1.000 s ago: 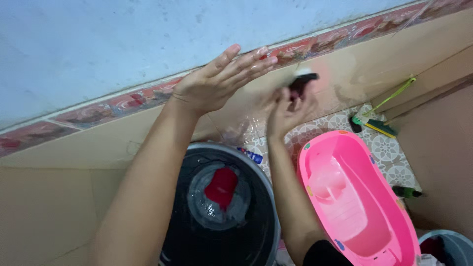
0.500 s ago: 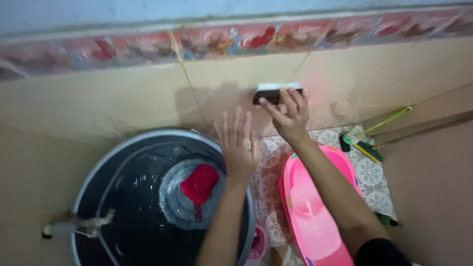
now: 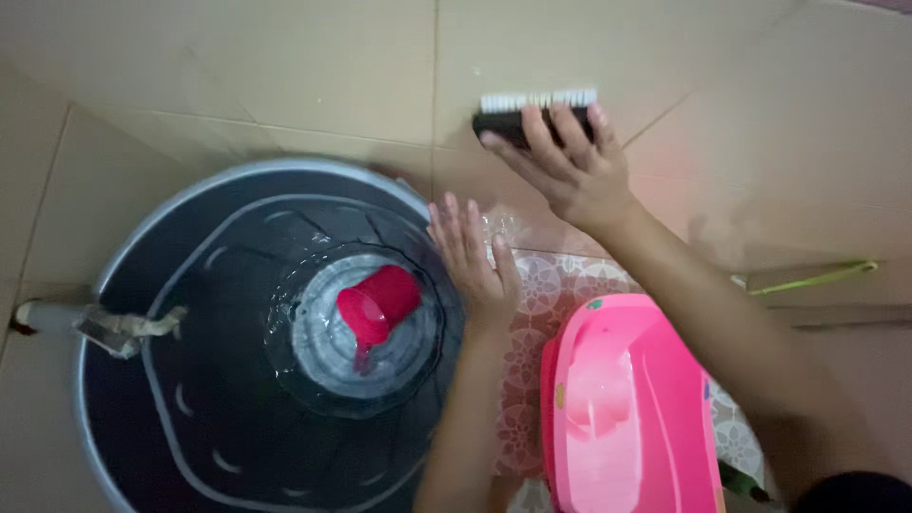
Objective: The person scrubs the tiled bathroom walls using a small brush and water. They repeatedly scoop water from a large bucket with a pink cup, pour it onto the wall, and scrub the surface. The person also handles a pink package and a small basket of items during the process.
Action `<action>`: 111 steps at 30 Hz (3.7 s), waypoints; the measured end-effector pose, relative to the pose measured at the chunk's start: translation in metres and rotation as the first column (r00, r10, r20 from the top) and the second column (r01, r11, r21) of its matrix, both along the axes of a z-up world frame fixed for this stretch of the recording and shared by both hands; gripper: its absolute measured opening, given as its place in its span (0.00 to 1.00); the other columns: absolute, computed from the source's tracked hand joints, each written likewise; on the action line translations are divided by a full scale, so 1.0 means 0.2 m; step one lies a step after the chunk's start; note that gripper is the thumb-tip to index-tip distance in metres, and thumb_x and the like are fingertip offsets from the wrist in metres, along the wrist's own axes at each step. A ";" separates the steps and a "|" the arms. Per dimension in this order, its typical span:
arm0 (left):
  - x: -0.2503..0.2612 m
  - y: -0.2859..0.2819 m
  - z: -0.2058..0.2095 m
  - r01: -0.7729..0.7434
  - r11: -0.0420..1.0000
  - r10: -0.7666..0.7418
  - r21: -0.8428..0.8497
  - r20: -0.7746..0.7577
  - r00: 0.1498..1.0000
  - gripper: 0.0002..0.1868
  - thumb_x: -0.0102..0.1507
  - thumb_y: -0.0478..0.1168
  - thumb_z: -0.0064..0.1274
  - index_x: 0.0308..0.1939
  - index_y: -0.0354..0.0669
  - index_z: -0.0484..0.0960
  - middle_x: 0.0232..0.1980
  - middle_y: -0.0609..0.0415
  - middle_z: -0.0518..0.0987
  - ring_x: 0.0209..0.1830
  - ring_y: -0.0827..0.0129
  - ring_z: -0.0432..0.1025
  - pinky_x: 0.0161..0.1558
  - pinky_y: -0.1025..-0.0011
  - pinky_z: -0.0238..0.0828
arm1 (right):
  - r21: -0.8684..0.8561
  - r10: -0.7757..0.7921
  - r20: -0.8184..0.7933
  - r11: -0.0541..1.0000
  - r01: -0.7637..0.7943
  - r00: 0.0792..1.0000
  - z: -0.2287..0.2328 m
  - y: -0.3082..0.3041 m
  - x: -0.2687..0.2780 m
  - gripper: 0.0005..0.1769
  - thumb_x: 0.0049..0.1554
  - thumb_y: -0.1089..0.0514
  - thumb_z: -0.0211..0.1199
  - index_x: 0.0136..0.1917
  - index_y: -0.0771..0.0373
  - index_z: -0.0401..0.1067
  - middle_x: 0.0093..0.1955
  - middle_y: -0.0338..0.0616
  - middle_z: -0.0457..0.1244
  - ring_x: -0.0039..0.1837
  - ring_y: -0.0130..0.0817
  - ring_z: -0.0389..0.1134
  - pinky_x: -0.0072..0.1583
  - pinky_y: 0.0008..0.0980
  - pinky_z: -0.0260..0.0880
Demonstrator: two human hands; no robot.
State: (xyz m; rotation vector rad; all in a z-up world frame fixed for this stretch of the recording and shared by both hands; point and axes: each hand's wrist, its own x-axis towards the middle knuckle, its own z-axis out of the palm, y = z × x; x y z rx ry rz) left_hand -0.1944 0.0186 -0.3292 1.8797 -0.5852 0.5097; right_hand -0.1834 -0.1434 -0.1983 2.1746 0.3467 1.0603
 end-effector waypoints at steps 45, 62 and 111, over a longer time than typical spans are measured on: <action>-0.01 0.00 0.07 -0.034 0.995 0.057 0.093 -0.252 0.966 0.34 0.73 0.45 0.37 0.82 0.38 0.52 0.85 0.39 0.51 0.87 0.41 0.46 0.83 0.39 0.34 | 0.232 -0.005 0.095 0.972 -0.018 0.996 -0.49 -0.17 -0.07 0.25 0.73 0.52 0.58 0.80 0.33 0.68 0.74 0.40 0.57 0.71 0.40 0.57 0.70 0.46 0.59; 0.05 0.05 0.02 -0.132 0.986 0.154 0.107 -0.244 0.957 0.32 0.76 0.44 0.29 0.83 0.36 0.49 0.87 0.40 0.48 0.88 0.41 0.43 0.84 0.41 0.35 | 0.123 0.005 0.090 0.992 -0.016 0.996 -0.77 -0.10 0.03 0.29 0.69 0.48 0.58 0.82 0.31 0.64 0.76 0.38 0.56 0.73 0.39 0.55 0.71 0.40 0.56; -0.12 -0.12 0.02 0.485 0.833 -0.417 0.264 -0.276 0.866 0.32 0.74 0.44 0.36 0.81 0.38 0.52 0.84 0.40 0.52 0.86 0.46 0.46 0.80 0.41 0.34 | 0.892 -0.459 0.156 0.445 0.075 0.874 -1.19 -0.31 -0.28 0.33 0.74 0.56 0.59 0.85 0.36 0.52 0.84 0.43 0.42 0.79 0.39 0.48 0.77 0.28 0.51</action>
